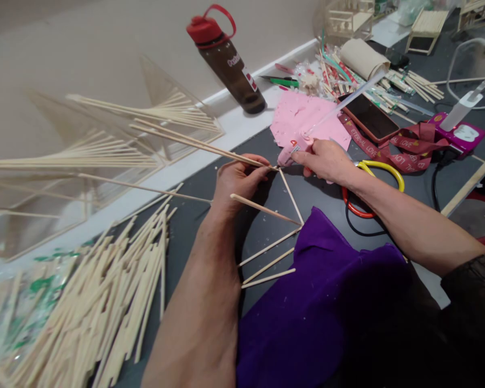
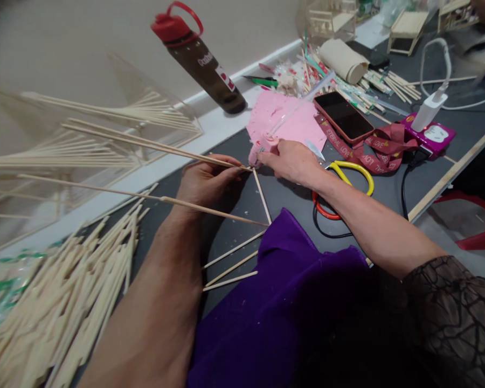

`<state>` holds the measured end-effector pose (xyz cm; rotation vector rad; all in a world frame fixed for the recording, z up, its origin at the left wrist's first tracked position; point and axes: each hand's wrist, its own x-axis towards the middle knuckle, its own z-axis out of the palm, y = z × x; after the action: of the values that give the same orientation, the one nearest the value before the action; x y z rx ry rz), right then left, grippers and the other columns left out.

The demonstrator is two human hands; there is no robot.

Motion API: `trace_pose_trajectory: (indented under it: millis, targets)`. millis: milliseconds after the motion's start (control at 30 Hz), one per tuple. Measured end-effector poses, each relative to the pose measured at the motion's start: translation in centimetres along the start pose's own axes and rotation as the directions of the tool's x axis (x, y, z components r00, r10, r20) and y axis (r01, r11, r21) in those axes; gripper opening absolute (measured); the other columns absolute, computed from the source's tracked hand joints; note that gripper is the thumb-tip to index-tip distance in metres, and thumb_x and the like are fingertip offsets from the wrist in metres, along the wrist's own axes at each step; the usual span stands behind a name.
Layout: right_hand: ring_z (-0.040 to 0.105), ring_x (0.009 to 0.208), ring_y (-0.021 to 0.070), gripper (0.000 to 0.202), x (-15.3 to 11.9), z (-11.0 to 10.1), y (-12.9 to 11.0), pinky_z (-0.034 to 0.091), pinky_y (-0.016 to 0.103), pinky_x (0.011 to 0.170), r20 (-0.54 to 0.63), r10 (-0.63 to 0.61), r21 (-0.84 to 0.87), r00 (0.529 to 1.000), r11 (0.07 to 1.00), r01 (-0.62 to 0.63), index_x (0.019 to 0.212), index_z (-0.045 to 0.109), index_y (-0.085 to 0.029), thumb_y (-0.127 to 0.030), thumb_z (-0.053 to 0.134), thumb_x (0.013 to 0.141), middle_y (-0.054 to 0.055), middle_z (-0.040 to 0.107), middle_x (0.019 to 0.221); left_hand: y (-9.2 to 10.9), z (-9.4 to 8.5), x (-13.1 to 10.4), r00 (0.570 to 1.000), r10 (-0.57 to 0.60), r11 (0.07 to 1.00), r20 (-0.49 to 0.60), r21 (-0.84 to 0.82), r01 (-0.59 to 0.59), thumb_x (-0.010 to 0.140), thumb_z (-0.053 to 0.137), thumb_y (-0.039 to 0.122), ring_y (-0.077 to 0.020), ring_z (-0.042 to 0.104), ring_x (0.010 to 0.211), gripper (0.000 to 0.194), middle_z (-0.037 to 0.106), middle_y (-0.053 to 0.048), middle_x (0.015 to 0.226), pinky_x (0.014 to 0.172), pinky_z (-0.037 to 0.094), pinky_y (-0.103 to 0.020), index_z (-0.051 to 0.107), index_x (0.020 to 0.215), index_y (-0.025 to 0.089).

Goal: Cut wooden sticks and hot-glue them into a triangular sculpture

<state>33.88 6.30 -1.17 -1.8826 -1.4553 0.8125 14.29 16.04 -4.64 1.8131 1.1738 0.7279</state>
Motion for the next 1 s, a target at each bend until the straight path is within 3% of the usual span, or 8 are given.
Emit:
trace_pose_trajectory:
  millis: [433,733,1000]
  targets:
    - [0.072,0.091,0.0227,0.037,0.25,-0.30,-0.45,0.052,0.031,0.084,-0.054,-0.028,-0.142,0.998,0.990,0.020,0.103,0.071,-0.011,-0.043,0.053,0.096,0.013,0.077,0.094,0.47,0.07,-0.12,0.999,-0.032,0.999,-0.013,0.030,0.032,0.069,0.074,0.034,-0.0150,0.059,0.060,0.023,0.066,-0.001,0.064,0.054,0.041,-0.026,0.068,0.084,0.017]
    - [0.065,0.058,0.0141,0.034,-0.02,-0.14,0.19,0.052,0.025,0.065,0.027,-0.024,0.031,0.999,0.999,0.023,0.092,0.071,-0.012,-0.041,0.054,0.098,0.005,0.072,0.070,0.36,0.13,-0.10,1.000,-0.017,0.998,-0.025,0.064,0.018,0.071,0.070,0.026,-0.0171,0.063,0.064,0.016,0.067,-0.002,0.069,0.058,0.048,-0.027,0.068,0.084,0.018]
    - [0.070,0.074,0.0195,0.031,0.46,-0.01,0.22,0.053,0.029,0.073,-0.067,-0.079,-0.016,0.995,0.997,0.078,0.093,0.070,-0.011,-0.041,0.062,0.094,0.009,0.072,0.076,-0.30,-0.13,0.25,1.000,0.007,0.995,-0.008,0.104,-0.006,0.074,0.070,0.029,-0.0161,0.063,0.064,0.018,0.066,-0.002,0.068,0.057,0.049,-0.026,0.069,0.088,0.018]
